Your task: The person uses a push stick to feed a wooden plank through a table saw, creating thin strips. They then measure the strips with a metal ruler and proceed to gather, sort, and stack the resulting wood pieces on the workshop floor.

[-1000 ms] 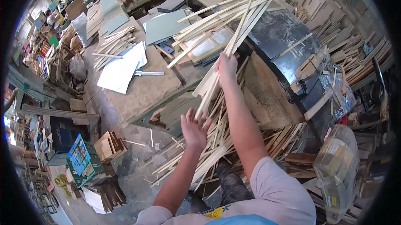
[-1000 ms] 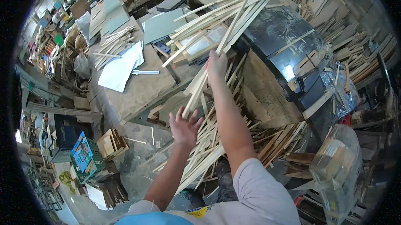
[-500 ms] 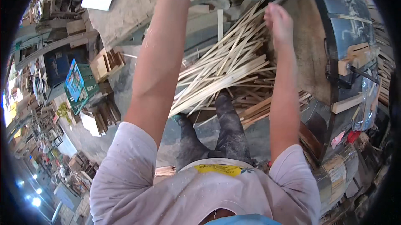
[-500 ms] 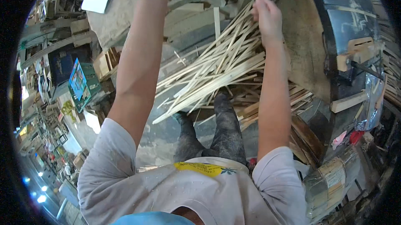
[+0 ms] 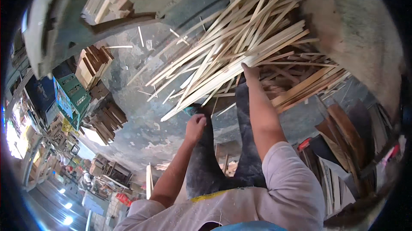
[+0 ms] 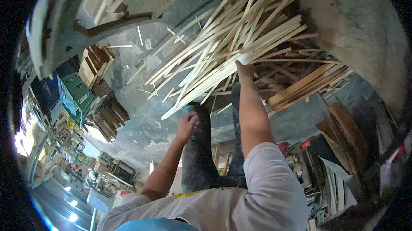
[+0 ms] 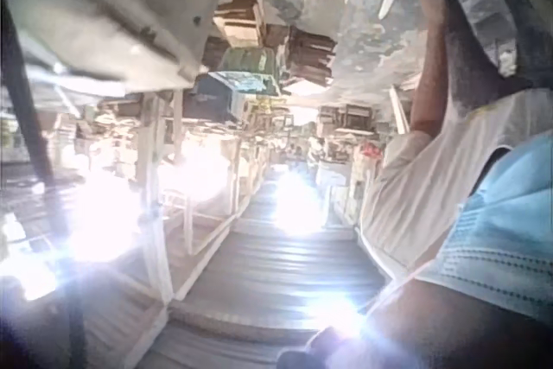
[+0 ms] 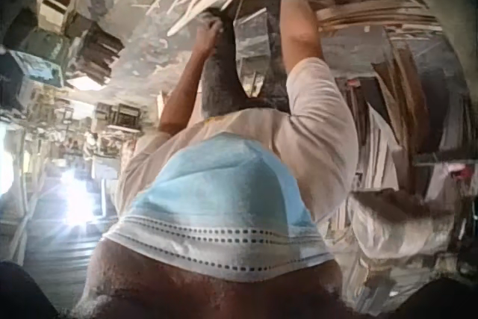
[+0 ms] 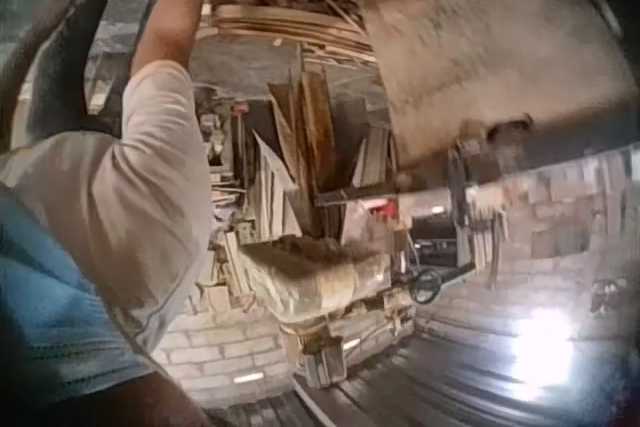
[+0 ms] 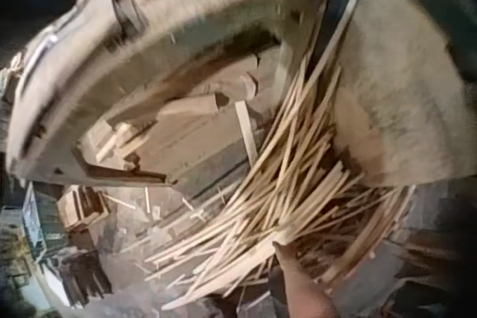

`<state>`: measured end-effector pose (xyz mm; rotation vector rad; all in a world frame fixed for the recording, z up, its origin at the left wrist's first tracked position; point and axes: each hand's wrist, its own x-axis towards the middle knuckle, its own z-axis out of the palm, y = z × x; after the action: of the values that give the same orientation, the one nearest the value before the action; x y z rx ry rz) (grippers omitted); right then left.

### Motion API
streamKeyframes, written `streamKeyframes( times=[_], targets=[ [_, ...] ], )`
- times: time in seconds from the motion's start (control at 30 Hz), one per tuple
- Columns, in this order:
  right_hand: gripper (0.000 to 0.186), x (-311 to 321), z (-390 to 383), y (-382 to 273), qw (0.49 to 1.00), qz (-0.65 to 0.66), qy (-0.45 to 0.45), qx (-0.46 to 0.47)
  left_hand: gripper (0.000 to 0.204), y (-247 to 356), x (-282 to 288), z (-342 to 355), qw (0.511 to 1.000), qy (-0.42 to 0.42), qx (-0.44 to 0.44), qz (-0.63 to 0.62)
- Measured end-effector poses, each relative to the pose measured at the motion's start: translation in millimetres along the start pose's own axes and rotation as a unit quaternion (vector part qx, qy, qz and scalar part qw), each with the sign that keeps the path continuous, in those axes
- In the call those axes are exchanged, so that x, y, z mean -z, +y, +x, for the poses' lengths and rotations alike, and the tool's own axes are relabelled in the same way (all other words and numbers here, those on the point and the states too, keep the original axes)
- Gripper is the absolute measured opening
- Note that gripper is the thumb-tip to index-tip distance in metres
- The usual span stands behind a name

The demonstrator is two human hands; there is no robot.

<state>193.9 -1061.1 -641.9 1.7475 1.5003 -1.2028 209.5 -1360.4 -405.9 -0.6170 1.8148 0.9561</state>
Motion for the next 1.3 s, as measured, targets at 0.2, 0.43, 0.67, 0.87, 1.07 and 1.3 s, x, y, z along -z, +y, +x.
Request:
streamKeyframes(
  times=[0.2,0.43,0.67,0.87,1.07,1.3],
  targets=[
    [0.127,-115,32,9,0.982,0.102,0.115,-0.112,0.038,-94,30,5,0.994,0.032,0.064,0.085],
    [0.079,-54,-45,39,0.96,0.277,-0.02,0.019,0.035,-81,45,29,0.995,0.036,-0.002,0.097],
    [0.051,4,-157,28,0.934,0.343,-0.033,0.094,0.034,-25,38,23,0.987,0.037,-0.091,0.127],
    [0.025,58,-271,-19,0.847,0.457,-0.223,0.155,0.048,29,38,-35,0.871,0.09,-0.388,0.289],
    [0.034,94,-384,-61,0.802,0.478,-0.297,0.198,0.032,92,111,-117,0.94,-0.146,-0.264,0.158],
    [0.038,110,-523,-91,0.764,0.48,-0.351,0.252,0.031,115,190,-249,0.942,-0.26,-0.206,-0.057]
  ],
)
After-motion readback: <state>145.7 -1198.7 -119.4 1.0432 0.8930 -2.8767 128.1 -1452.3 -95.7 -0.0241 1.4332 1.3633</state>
